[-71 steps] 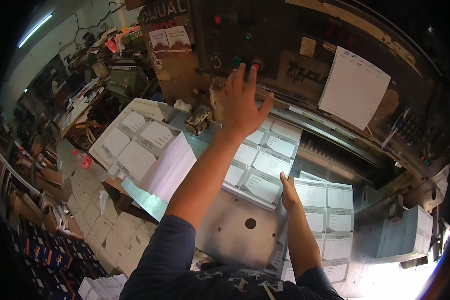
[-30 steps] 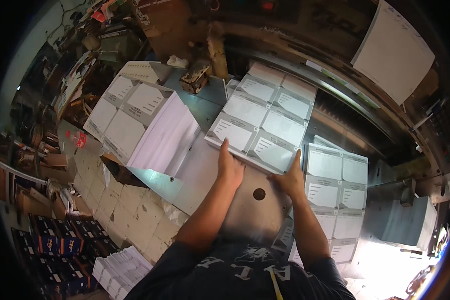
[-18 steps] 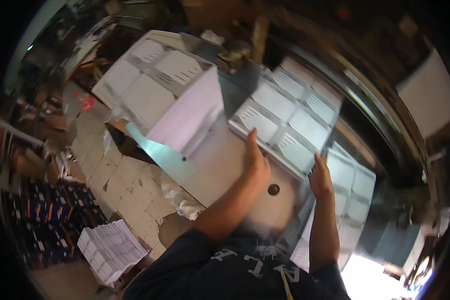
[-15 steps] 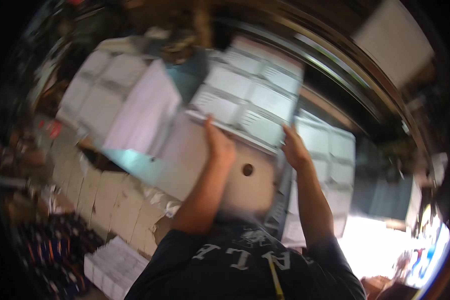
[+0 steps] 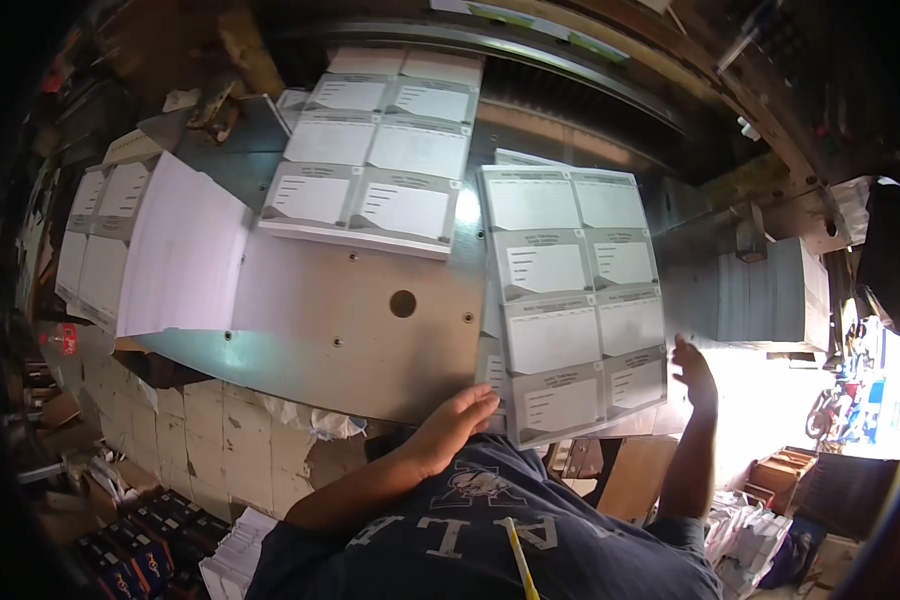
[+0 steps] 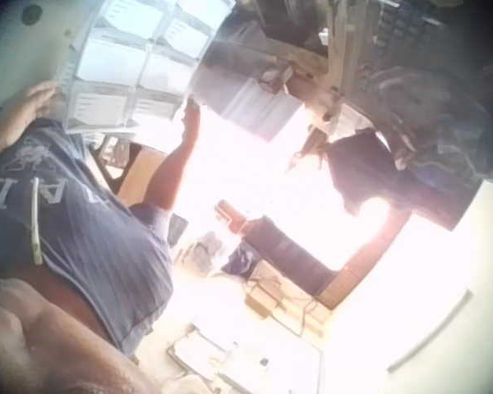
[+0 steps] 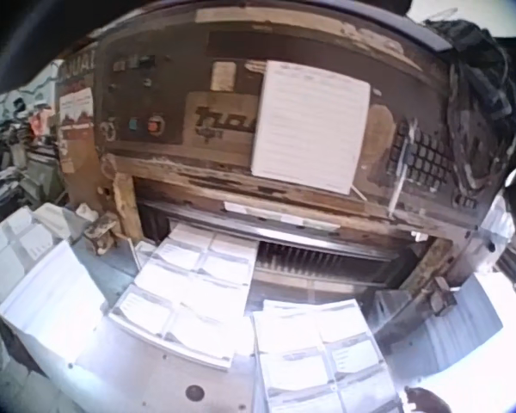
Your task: The person carries a stack of printed paper through a workshop and places it onto the bed of a large industrial paper cutting machine. They align the stack against the machine guides and press buttons on the control panel to operate the blade.
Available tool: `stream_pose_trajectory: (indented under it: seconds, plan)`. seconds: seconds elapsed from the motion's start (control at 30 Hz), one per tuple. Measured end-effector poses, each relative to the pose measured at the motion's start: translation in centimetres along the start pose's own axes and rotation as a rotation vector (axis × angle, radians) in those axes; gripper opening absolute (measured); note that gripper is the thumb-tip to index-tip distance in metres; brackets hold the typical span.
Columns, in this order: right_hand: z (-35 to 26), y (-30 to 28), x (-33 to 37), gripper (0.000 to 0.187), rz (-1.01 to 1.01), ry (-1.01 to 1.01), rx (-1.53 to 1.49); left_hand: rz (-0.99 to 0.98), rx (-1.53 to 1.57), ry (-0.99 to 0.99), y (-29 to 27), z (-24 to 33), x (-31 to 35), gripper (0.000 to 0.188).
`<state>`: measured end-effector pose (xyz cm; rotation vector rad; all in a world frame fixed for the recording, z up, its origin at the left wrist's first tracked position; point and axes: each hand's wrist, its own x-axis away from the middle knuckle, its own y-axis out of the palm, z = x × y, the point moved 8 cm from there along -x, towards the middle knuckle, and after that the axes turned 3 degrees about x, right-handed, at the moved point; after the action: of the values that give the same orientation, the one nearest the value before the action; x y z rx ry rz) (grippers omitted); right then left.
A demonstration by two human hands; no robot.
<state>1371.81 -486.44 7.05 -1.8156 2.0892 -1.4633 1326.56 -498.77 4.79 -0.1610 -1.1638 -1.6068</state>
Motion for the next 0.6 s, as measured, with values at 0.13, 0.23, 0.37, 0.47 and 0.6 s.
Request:
stream_pose_trajectory:
  seconds: [0.13, 0.23, 0.37, 0.47, 0.6]
  plan:
    - [0.2, 2.4, 0.9, 0.064, -0.208, -0.067, -0.173, 0.188, 0.117, 0.028, 1.3, -3.3, -1.0, 0.060]
    - [-3.0, 3.9, 2.8, 0.053, -0.209, -0.099, 0.050, 0.356, 0.080, 0.066, 0.6, -4.1, -0.4, 0.058]
    - [-3.4, 5.0, 1.6, 0.058, -0.279, -0.112, -0.139, 0.489, -0.017, 0.079, 1.8, -3.2, 0.8, 0.056]
    - [-0.7, 5.3, -0.9, 0.064, -0.402, -0.069, -0.281, 0.516, -0.067, 0.114, 2.4, -2.5, -0.1, 0.056]
    - [-0.7, 4.8, -0.2, 0.083, -0.461, -0.002, -0.150, 0.629, -0.097, 0.138, -0.1, -4.4, -0.4, 0.048]
